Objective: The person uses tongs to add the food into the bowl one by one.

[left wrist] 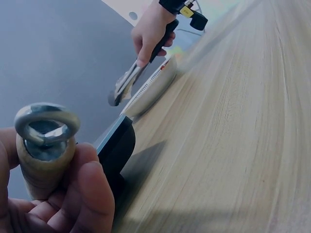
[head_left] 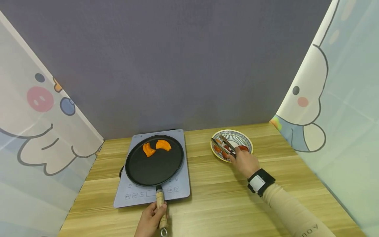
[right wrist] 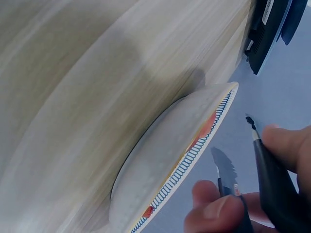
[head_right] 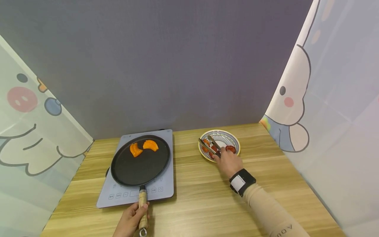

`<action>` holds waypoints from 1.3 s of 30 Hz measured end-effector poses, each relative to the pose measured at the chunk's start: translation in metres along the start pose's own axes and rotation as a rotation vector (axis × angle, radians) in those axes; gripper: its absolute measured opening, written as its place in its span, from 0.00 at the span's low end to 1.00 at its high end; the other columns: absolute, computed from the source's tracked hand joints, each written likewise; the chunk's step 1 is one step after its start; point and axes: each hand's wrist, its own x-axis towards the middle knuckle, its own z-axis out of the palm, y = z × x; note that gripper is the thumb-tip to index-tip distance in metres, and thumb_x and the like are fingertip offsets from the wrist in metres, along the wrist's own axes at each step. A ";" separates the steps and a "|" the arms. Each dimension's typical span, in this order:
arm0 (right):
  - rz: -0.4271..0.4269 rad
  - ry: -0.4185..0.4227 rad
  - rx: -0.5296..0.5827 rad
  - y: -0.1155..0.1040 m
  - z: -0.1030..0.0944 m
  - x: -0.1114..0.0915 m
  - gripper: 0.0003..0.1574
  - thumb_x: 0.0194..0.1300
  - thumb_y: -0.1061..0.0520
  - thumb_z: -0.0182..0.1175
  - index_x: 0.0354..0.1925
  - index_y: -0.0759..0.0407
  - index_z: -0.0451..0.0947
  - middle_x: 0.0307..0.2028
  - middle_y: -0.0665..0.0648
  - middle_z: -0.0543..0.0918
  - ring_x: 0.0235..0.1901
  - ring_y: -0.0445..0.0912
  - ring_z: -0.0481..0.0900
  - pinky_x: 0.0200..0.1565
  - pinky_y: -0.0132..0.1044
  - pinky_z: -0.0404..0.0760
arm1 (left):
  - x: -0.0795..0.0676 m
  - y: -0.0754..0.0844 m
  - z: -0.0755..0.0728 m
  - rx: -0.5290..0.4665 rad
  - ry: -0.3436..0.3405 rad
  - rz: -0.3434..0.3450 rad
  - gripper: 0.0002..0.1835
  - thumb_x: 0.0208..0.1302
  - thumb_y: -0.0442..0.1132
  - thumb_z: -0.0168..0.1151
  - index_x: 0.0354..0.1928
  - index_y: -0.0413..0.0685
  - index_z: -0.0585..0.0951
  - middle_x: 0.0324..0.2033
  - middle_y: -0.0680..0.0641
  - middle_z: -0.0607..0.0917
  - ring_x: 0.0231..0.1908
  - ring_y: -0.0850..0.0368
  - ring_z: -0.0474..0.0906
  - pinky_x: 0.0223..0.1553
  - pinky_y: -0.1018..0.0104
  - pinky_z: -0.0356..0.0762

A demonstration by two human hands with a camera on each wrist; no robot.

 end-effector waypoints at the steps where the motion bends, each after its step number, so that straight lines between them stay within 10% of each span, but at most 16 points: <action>1: 0.004 -0.010 -0.006 0.000 0.000 0.000 0.32 0.58 0.37 0.56 0.41 0.65 0.71 0.24 0.65 0.78 0.18 0.55 0.73 0.14 0.51 0.72 | 0.000 0.000 0.000 0.000 0.000 0.000 0.23 0.64 0.44 0.53 0.47 0.26 0.68 0.21 0.44 0.80 0.19 0.55 0.73 0.19 0.69 0.73; 13: 0.057 -0.153 -0.060 -0.004 -0.002 0.004 0.36 0.60 0.38 0.54 0.50 0.68 0.69 0.29 0.69 0.80 0.21 0.59 0.75 0.16 0.52 0.73 | 0.001 0.000 0.001 -0.014 -0.011 -0.004 0.23 0.64 0.43 0.52 0.46 0.25 0.68 0.21 0.45 0.79 0.19 0.54 0.73 0.19 0.68 0.74; 26: -0.045 -0.205 -0.128 -0.006 -0.016 0.024 0.23 0.59 0.42 0.56 0.24 0.61 0.70 0.19 0.60 0.77 0.18 0.53 0.73 0.16 0.49 0.73 | 0.002 0.000 0.000 0.008 0.002 -0.016 0.22 0.63 0.45 0.54 0.42 0.26 0.69 0.18 0.48 0.77 0.18 0.56 0.73 0.18 0.70 0.72; 39: -0.090 -0.227 -0.152 -0.001 -0.016 0.033 0.22 0.60 0.43 0.56 0.22 0.59 0.69 0.17 0.58 0.75 0.17 0.51 0.72 0.15 0.49 0.72 | 0.002 -0.001 0.000 -0.012 -0.005 -0.014 0.22 0.64 0.45 0.53 0.43 0.26 0.68 0.20 0.45 0.78 0.19 0.55 0.73 0.18 0.69 0.73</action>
